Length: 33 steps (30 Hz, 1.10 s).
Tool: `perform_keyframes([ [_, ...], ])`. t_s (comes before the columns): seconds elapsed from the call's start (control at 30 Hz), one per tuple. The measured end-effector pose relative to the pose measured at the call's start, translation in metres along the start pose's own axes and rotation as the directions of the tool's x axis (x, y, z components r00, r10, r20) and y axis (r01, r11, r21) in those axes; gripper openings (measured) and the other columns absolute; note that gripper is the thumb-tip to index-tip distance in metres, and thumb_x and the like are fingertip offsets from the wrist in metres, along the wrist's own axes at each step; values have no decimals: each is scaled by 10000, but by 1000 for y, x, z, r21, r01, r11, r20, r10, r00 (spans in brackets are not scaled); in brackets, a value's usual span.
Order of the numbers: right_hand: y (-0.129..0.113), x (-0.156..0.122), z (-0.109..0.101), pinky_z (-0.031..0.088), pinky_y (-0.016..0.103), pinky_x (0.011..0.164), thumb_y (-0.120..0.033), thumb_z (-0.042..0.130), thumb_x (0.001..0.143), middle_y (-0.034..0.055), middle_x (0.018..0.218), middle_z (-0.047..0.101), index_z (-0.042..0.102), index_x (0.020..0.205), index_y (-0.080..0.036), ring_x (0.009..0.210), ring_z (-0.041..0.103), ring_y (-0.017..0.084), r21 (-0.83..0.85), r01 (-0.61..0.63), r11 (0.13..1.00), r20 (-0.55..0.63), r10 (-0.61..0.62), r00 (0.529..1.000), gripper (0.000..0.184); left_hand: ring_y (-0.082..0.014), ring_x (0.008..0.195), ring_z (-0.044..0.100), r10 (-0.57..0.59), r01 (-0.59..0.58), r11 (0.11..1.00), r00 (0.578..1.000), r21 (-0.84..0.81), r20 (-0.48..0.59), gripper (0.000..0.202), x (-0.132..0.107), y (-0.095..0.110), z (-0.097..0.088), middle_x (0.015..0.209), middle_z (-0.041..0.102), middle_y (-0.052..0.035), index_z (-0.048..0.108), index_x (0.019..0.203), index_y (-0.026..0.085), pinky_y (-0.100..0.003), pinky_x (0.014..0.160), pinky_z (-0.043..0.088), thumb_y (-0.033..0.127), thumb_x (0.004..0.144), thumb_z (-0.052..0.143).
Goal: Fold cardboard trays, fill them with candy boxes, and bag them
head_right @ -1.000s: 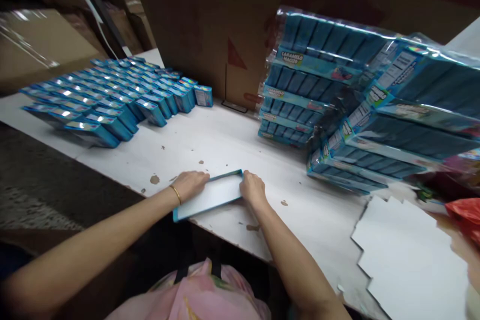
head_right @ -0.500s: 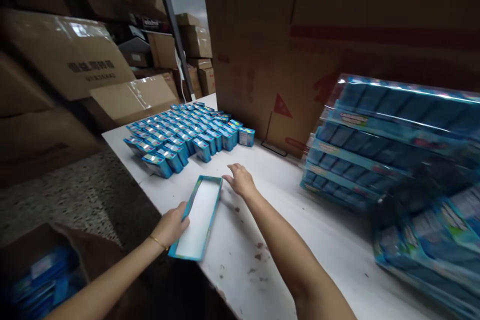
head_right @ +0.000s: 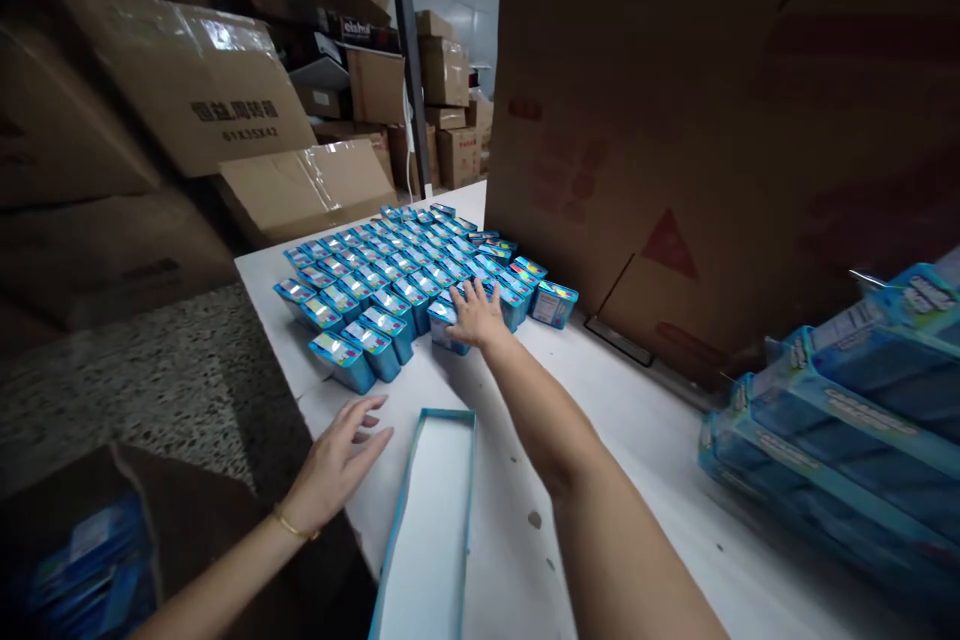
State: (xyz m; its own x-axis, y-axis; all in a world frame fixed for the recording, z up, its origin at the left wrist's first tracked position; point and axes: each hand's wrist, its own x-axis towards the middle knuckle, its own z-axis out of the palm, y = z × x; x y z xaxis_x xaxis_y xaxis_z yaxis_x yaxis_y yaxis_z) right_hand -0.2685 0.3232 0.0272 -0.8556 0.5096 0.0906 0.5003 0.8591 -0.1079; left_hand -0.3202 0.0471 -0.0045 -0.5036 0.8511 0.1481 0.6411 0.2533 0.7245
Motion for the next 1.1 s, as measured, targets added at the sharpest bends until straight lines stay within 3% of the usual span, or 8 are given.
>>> perform_keyframes([
  [0.13,25,-18,-8,-15,547,1007,-422,594,672,72,1426,206,183,1366,-254,1306,126,274,55,320,946,35,-322,946,824,-199,1107,450,147,-145,987,989,-74,20,414,27,10,19,1224,417,-86,374,1216,228,-343,861,448,353,824,420],
  [0.3,44,-34,-15,93,494,1030,-448,623,665,102,1420,217,226,1358,-231,1296,179,269,207,454,867,9,-466,885,828,-303,1304,147,197,-192,971,980,-140,20,972,96,10,53,1410,146,-182,37,1366,172,-489,1025,225,454,647,627],
  [0.47,41,-48,7,135,419,1055,-551,532,715,76,1442,141,137,1380,-221,1320,103,224,522,239,819,-207,-150,967,840,-339,1303,93,167,-130,959,978,-251,129,1277,165,2,76,1409,105,-221,-136,1347,148,-522,1024,167,457,469,739],
  [0.67,31,-43,46,203,367,1048,-534,266,849,49,1400,267,199,1365,-193,1283,239,176,875,97,475,-264,299,917,622,-327,1305,88,197,-173,947,978,-272,64,1255,188,-3,89,1394,54,-191,-89,1358,168,-490,1043,151,446,461,744],
  [0.77,31,-28,56,243,356,1032,-534,191,859,39,1393,278,284,1327,-196,1266,271,172,920,152,360,-287,358,889,584,-316,1306,97,199,-192,953,980,-235,6,1216,188,-4,91,1368,92,-164,6,1364,167,-452,1061,146,455,447,750],
  [0.9,23,-20,61,324,370,974,-587,150,838,58,1347,350,212,1339,-214,1209,363,186,926,160,343,-287,360,888,627,-273,1281,219,207,-210,922,977,-325,-44,1083,185,-4,96,1359,205,-156,28,1360,181,-432,1042,221,442,554,703],
  [1.0,9,-31,55,343,391,951,-610,204,821,67,1314,393,179,1351,-223,1175,403,204,933,149,327,-267,357,895,657,-238,1201,374,223,-200,864,975,-462,-6,1010,174,4,96,1319,336,-152,-36,1361,188,-422,993,312,417,651,645],
  [1.1,-8,-57,40,325,411,967,-611,175,825,69,1312,396,152,1366,-213,1197,379,212,957,144,253,-234,376,896,673,-243,1204,371,211,-196,857,977,-477,-23,1002,146,23,83,1320,351,-140,-24,1367,202,-420,996,313,401,655,652],
])
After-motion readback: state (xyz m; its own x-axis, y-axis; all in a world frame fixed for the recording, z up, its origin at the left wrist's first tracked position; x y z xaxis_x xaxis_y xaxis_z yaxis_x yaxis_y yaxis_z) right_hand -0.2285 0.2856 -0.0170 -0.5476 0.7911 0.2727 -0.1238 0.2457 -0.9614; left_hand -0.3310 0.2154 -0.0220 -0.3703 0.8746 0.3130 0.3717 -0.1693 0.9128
